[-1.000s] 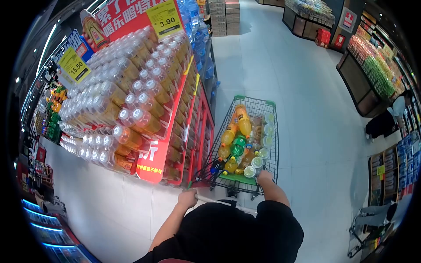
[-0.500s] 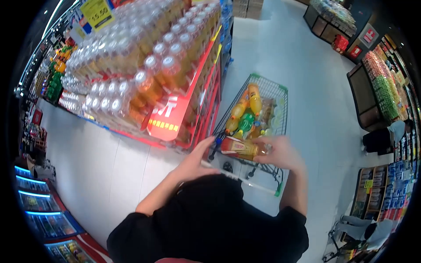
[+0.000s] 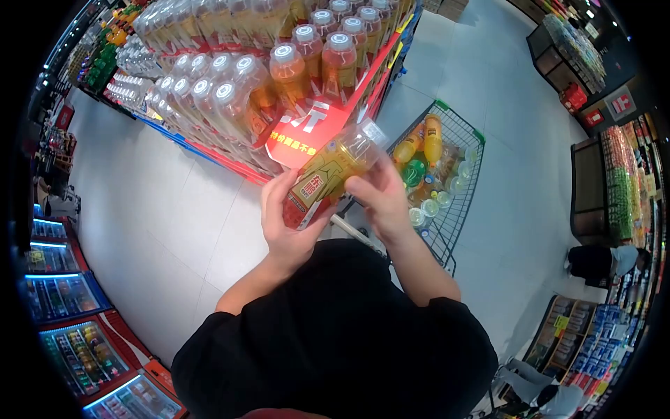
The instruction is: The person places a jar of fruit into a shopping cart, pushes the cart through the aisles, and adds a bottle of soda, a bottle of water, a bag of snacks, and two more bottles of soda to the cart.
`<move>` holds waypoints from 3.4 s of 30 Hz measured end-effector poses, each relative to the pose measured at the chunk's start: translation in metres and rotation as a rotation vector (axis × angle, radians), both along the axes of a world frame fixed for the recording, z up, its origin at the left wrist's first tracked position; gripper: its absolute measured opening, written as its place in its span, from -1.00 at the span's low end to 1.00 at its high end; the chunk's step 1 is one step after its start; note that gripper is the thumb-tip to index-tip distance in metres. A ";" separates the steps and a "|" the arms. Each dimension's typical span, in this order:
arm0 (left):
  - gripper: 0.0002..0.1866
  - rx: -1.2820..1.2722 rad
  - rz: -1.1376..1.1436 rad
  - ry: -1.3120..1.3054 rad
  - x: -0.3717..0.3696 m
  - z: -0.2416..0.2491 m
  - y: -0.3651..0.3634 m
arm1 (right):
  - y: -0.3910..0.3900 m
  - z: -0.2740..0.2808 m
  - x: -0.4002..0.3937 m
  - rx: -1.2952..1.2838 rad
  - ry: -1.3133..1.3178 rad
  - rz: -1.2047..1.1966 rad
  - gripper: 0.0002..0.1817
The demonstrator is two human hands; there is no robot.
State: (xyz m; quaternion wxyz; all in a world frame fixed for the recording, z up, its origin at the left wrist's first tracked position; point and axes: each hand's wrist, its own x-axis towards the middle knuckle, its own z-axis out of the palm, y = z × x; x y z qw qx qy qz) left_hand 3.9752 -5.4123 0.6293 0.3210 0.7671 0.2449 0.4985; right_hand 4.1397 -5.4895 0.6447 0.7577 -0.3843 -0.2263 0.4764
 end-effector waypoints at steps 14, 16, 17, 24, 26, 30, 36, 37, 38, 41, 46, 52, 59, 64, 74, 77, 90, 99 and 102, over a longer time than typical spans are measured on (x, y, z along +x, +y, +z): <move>-0.22 -0.301 -0.097 -0.103 -0.021 -0.004 -0.001 | 0.015 -0.004 -0.015 -0.036 -0.091 0.035 -0.19; -0.22 -0.103 -0.091 -0.127 -0.013 -0.018 0.006 | 0.012 -0.002 -0.021 -0.017 -0.216 -0.019 -0.15; -0.22 -0.102 -0.073 -0.131 -0.010 -0.023 0.010 | 0.015 0.000 -0.018 -0.015 -0.219 -0.001 -0.15; -0.29 -0.043 0.005 0.200 0.003 -0.008 0.027 | 0.075 -0.009 0.008 0.034 -0.884 -0.347 -0.05; -0.32 -0.045 -0.016 0.192 -0.006 -0.022 0.017 | 0.097 -0.029 0.021 0.017 -0.853 -0.311 -0.07; -0.55 -0.142 -0.158 0.204 -0.034 -0.040 0.010 | 0.117 -0.034 0.020 -0.023 -0.938 -0.306 -0.05; -0.68 -0.329 -0.360 0.303 -0.091 -0.045 0.015 | 0.121 -0.031 -0.010 -0.290 -1.343 -0.538 -0.04; -0.68 -0.325 -0.368 0.302 -0.100 -0.047 0.014 | 0.121 -0.035 -0.011 -0.395 -1.439 -0.639 -0.09; -0.68 -0.376 -0.369 0.335 -0.109 -0.049 0.014 | 0.122 -0.041 -0.009 -0.350 -1.429 -0.701 -0.17; -0.65 -0.443 -0.390 0.375 -0.140 -0.063 0.015 | 0.125 -0.048 -0.009 -0.401 -1.214 -0.625 -0.24; -0.55 -0.614 -0.620 0.559 -0.175 -0.066 0.014 | 0.131 -0.063 -0.001 -0.443 -1.273 -0.676 -0.27; -0.48 -0.541 -0.932 0.706 -0.137 -0.070 0.013 | 0.089 -0.099 -0.004 -0.416 -1.420 -0.694 -0.21; -0.46 -0.201 -1.030 1.034 -0.063 -0.079 0.005 | -0.086 -0.164 -0.020 -0.705 -1.264 -0.473 -0.16; -0.43 0.018 -0.906 0.921 0.021 -0.147 -0.003 | -0.270 -0.256 -0.031 -1.243 -1.355 -0.697 -0.26; -0.57 0.111 -0.382 1.169 0.107 -0.270 -0.013 | -0.303 -0.283 -0.012 -1.290 -1.243 -0.758 -0.58; -0.59 0.109 -0.379 1.160 0.133 -0.256 -0.028 | -0.311 -0.271 0.024 -1.346 -1.302 -0.713 -0.58; -0.53 0.163 -0.290 1.157 0.328 -0.245 -0.027 | -0.296 -0.267 0.261 -1.522 -1.198 -0.444 -0.70; -0.54 0.199 -0.296 1.286 0.505 -0.243 0.039 | -0.240 -0.274 0.409 -1.581 -1.185 -0.418 -0.62; -0.67 0.135 -0.382 1.528 0.577 -0.261 0.071 | -0.220 -0.267 0.452 -1.614 -1.167 -0.407 -0.66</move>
